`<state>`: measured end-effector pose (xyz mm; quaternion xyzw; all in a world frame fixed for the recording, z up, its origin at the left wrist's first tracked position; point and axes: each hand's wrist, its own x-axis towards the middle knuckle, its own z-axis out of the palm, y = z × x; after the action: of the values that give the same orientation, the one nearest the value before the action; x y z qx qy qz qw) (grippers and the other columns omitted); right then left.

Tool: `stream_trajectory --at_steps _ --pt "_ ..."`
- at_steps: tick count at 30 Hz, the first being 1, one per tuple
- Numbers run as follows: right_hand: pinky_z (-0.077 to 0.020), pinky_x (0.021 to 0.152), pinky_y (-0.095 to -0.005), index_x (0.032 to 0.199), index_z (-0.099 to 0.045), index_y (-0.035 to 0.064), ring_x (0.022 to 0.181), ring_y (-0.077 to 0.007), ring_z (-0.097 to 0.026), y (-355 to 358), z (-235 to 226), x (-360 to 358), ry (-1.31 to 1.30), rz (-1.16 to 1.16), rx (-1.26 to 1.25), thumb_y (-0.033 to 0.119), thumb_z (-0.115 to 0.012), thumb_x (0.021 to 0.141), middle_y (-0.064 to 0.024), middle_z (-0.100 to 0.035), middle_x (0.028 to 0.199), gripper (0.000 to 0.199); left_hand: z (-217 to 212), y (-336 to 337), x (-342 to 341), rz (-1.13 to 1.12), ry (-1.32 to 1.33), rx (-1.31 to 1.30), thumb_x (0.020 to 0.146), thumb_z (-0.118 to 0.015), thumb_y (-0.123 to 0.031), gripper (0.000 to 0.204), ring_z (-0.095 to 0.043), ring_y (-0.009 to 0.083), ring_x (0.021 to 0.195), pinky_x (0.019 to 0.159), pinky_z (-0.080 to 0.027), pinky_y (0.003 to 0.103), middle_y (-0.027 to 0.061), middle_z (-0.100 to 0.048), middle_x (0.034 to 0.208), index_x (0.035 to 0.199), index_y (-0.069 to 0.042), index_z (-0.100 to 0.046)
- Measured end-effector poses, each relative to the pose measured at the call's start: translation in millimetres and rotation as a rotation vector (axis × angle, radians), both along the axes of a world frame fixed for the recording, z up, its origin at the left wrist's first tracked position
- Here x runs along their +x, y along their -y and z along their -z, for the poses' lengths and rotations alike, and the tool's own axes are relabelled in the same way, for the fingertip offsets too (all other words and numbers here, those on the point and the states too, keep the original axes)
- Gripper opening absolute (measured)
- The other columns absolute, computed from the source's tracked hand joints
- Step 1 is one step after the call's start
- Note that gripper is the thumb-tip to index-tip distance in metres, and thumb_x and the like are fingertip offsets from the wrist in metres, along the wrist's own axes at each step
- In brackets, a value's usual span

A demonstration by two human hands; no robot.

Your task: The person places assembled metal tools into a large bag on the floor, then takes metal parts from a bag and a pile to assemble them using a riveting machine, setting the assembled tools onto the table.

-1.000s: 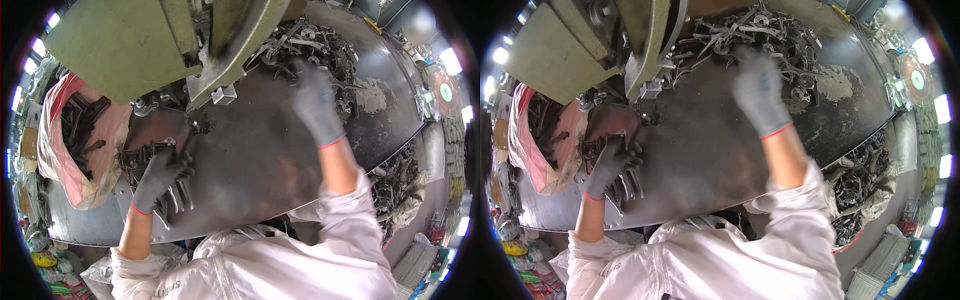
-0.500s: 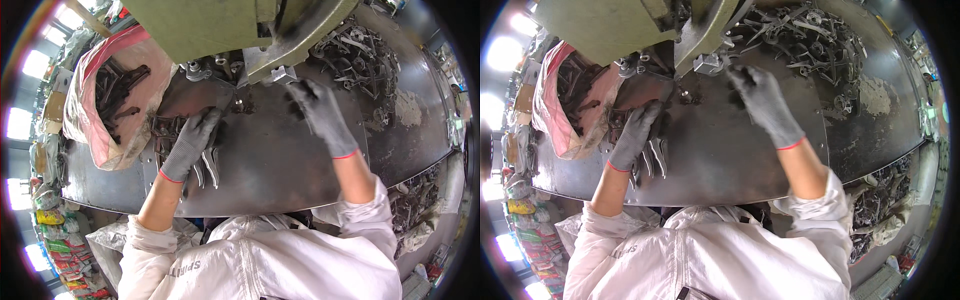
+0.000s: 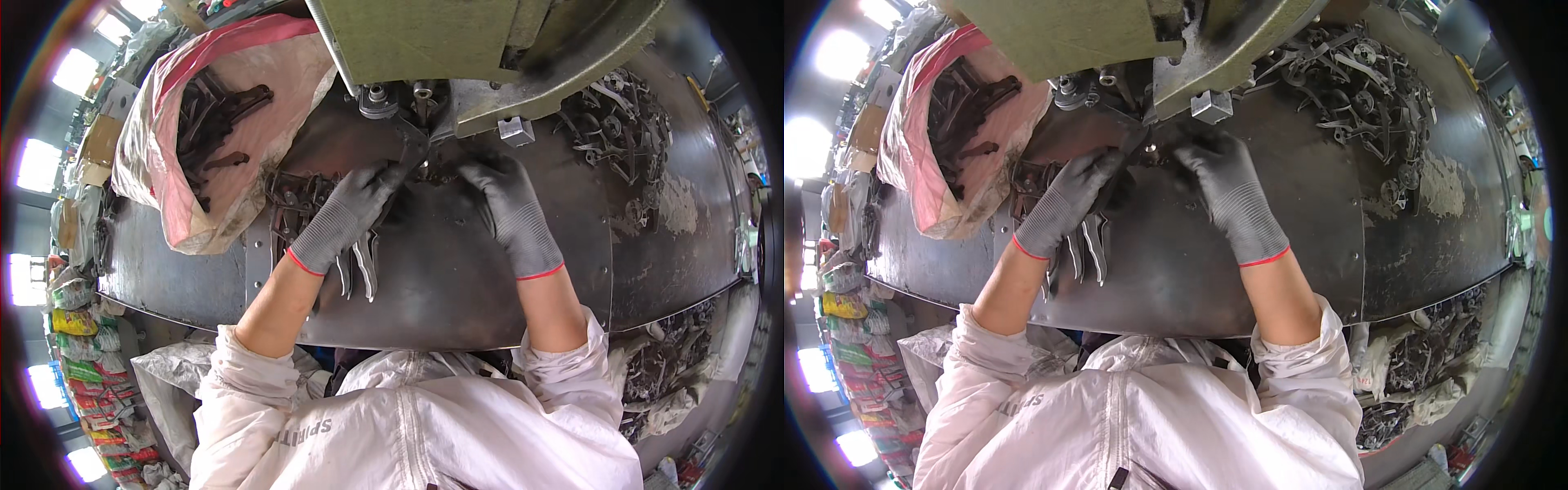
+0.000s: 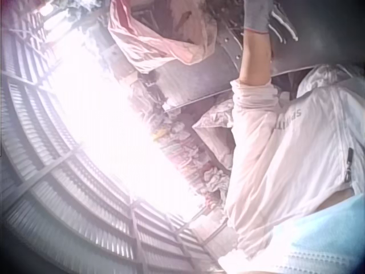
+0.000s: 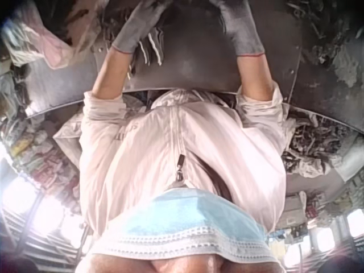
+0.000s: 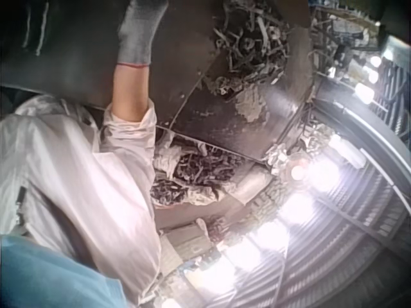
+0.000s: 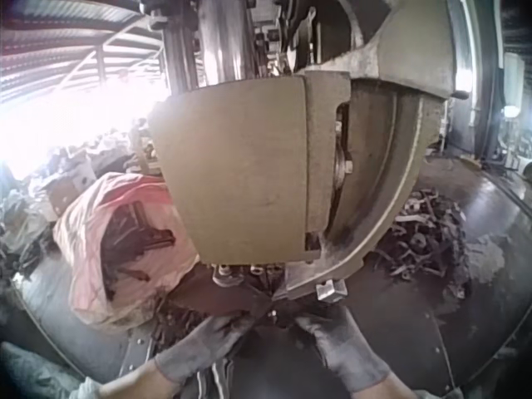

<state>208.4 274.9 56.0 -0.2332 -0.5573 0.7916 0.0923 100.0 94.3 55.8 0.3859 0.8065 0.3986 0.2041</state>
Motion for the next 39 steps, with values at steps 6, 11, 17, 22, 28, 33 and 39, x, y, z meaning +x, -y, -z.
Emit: stream_trajectory --at_steps 6,11,17,22,28,33,39 --pt "-0.0477 0.06 -0.0218 0.112 -0.054 -0.0033 0.071 -0.0097 -0.057 19.7 16.4 -15.8 -0.039 -0.025 0.091 0.004 -0.057 0.082 -0.0059 -0.061 0.09 0.031 32.1 7.1 -16.5 0.268 -0.67 -0.04 0.091 -0.046 -0.018 0.033 -0.056 0.0242 0.093 0.085 -0.042 0.03 0.0154 -0.058 0.101 0.117 0.001 -0.051" --pt "-0.0467 0.056 -0.0222 0.114 -0.052 -0.006 0.066 -0.0096 -0.056 19.8 24.1 -11.3 -0.022 -0.056 0.1 0.006 -0.057 0.084 -0.0067 -0.06 0.087 0.033 39.9 6.6 -17.2 0.132 -0.62 -0.238 0.088 -0.043 -0.006 0.035 -0.058 0.0278 0.091 0.078 -0.047 0.033 0.0165 -0.059 0.1 0.123 -0.002 -0.047" --pt "-0.0479 0.052 -0.0235 0.119 -0.046 -0.0078 0.058 -0.0116 -0.055 10.8 34.1 -6.9 0.044 -0.02 0.009 0.007 -0.055 0.086 -0.0078 -0.058 0.082 0.037 -16.4 41.8 -108.0 -0.477 -0.5 -0.247 0.088 -0.044 -0.027 0.034 -0.06 0.0347 0.092 0.08 -0.047 0.042 0.0213 -0.061 0.098 0.107 -0.002 -0.055" --pt "-0.0466 0.05 -0.0243 0.119 -0.047 -0.0073 0.058 -0.0108 -0.055 18.6 33.9 -12.0 0.011 -0.054 -0.054 0.004 -0.054 0.086 -0.0083 -0.058 0.084 0.035 55.2 170.4 -224.2 -0.445 -0.927 -0.751 0.088 -0.04 -0.016 0.03 -0.056 0.0336 0.101 0.089 -0.042 0.039 0.0192 -0.058 0.11 0.113 -0.003 -0.051" --pt "-0.0451 0.052 -0.0226 0.118 -0.049 -0.0054 0.059 -0.0085 -0.053 26.1 -2.3 -3.5 0.073 -0.055 0.088 0.004 -0.053 0.086 -0.0076 -0.06 0.086 0.034 56.3 178.6 -217.5 -0.371 -0.648 -0.691 0.087 -0.045 -0.022 0.03 -0.055 0.0354 0.1 0.086 -0.043 0.04 0.0187 -0.058 0.108 0.112 -0.007 -0.053" --pt "-0.0437 0.053 -0.0212 0.117 -0.051 -0.0039 0.062 -0.007 -0.053 23.9 21.2 -1.7 0.18 -0.077 0.149 0.006 -0.053 0.086 -0.0074 -0.063 0.086 0.032 18.2 136.2 -186.1 -0.454 -0.533 -0.435 0.089 -0.044 -0.027 0.032 -0.056 0.0341 0.096 0.08 -0.044 0.041 0.0188 -0.06 0.101 0.112 -0.007 -0.054" --pt "-0.0436 0.051 -0.0227 0.114 -0.053 -0.004 0.06 -0.0089 -0.053 21.6 28.7 3.0 0.126 -0.047 0.098 0.007 -0.054 0.086 -0.0078 -0.062 0.082 0.03 -36.0 97.7 -96.0 -0.271 -0.044 -0.229 0.091 -0.048 -0.031 0.038 -0.058 0.0146 0.069 0.062 -0.046 0.03 0.0088 -0.06 0.085 0.113 0.0 -0.051"
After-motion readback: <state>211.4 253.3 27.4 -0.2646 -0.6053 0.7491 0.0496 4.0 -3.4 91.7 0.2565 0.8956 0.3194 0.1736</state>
